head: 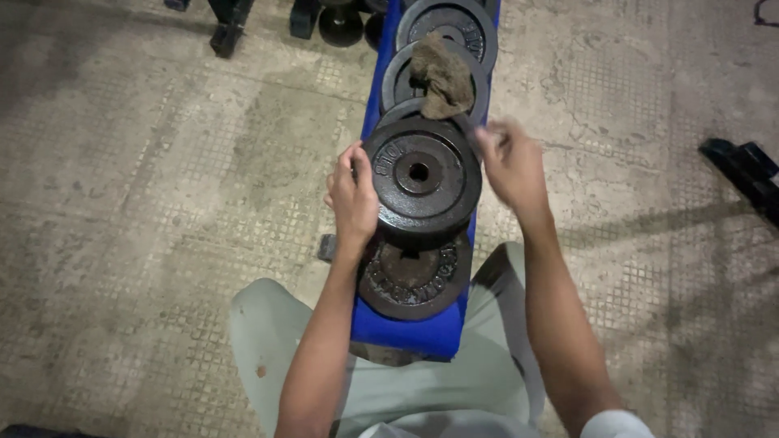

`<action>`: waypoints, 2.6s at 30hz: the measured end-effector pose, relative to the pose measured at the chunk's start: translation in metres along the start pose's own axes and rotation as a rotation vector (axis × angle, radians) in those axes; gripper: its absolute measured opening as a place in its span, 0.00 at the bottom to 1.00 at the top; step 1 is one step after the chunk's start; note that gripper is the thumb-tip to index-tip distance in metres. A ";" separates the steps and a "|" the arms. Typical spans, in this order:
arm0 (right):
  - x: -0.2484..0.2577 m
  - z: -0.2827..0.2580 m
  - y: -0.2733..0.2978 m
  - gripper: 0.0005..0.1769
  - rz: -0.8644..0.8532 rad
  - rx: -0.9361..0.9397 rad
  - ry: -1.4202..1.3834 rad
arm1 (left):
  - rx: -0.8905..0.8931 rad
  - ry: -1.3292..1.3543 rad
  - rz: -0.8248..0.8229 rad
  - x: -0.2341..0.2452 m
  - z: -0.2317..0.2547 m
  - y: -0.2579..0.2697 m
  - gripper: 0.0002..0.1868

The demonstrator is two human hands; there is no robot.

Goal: The person is cleaning several weight plates using a rag and then moving them to a machine.

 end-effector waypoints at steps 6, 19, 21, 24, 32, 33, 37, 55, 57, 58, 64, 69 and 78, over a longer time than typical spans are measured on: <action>-0.016 0.010 0.059 0.21 -0.187 -0.326 -0.443 | -0.063 0.315 0.031 0.002 -0.003 -0.005 0.24; -0.025 0.006 0.058 0.20 -0.064 -0.363 -0.717 | -0.050 0.286 0.043 0.007 -0.002 -0.007 0.18; -0.022 0.000 0.058 0.20 -0.040 -0.345 -0.737 | 0.019 0.316 0.039 0.009 0.003 -0.005 0.19; -0.019 -0.005 0.053 0.21 -0.022 -0.318 -0.741 | -0.168 0.363 0.062 0.004 -0.010 -0.010 0.18; 0.001 -0.031 0.060 0.19 0.088 -0.258 -0.747 | 0.083 0.613 -0.012 0.036 0.041 0.016 0.21; 0.009 -0.038 0.060 0.18 0.125 -0.208 -0.723 | 0.086 0.693 -0.033 0.042 0.050 0.021 0.22; 0.036 -0.052 0.077 0.15 0.169 -0.158 -0.589 | 0.154 0.685 -0.112 0.075 0.084 0.048 0.24; 0.210 -0.188 0.058 0.17 0.161 -0.551 -0.558 | 0.601 0.702 -0.206 0.120 0.258 0.073 0.23; 0.231 -0.199 0.055 0.18 0.216 -0.591 -0.653 | 0.540 0.599 -0.229 0.120 0.283 0.072 0.22; 0.243 -0.201 0.057 0.18 0.223 -0.597 -0.650 | 0.543 0.597 -0.238 0.121 0.297 0.074 0.22; 0.333 -0.221 0.064 0.21 0.323 -0.640 -0.675 | 0.442 0.498 -0.338 0.115 0.395 0.089 0.20; 0.408 -0.213 0.079 0.20 0.413 -0.572 -0.605 | 0.364 0.322 -0.451 0.079 0.425 0.115 0.20; 0.516 -0.174 0.091 0.21 0.433 -0.614 -0.628 | 0.429 0.412 -0.556 -0.007 0.492 0.178 0.20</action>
Point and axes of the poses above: each hand's wrist, its own y-axis away from the middle knuckle, its own x-axis out of the back of the hand, z = x × y, the point moved 5 cm from there along -y, towards the middle knuckle, and after that the axes turned 4 degrees about z, right-handed, at the moved point
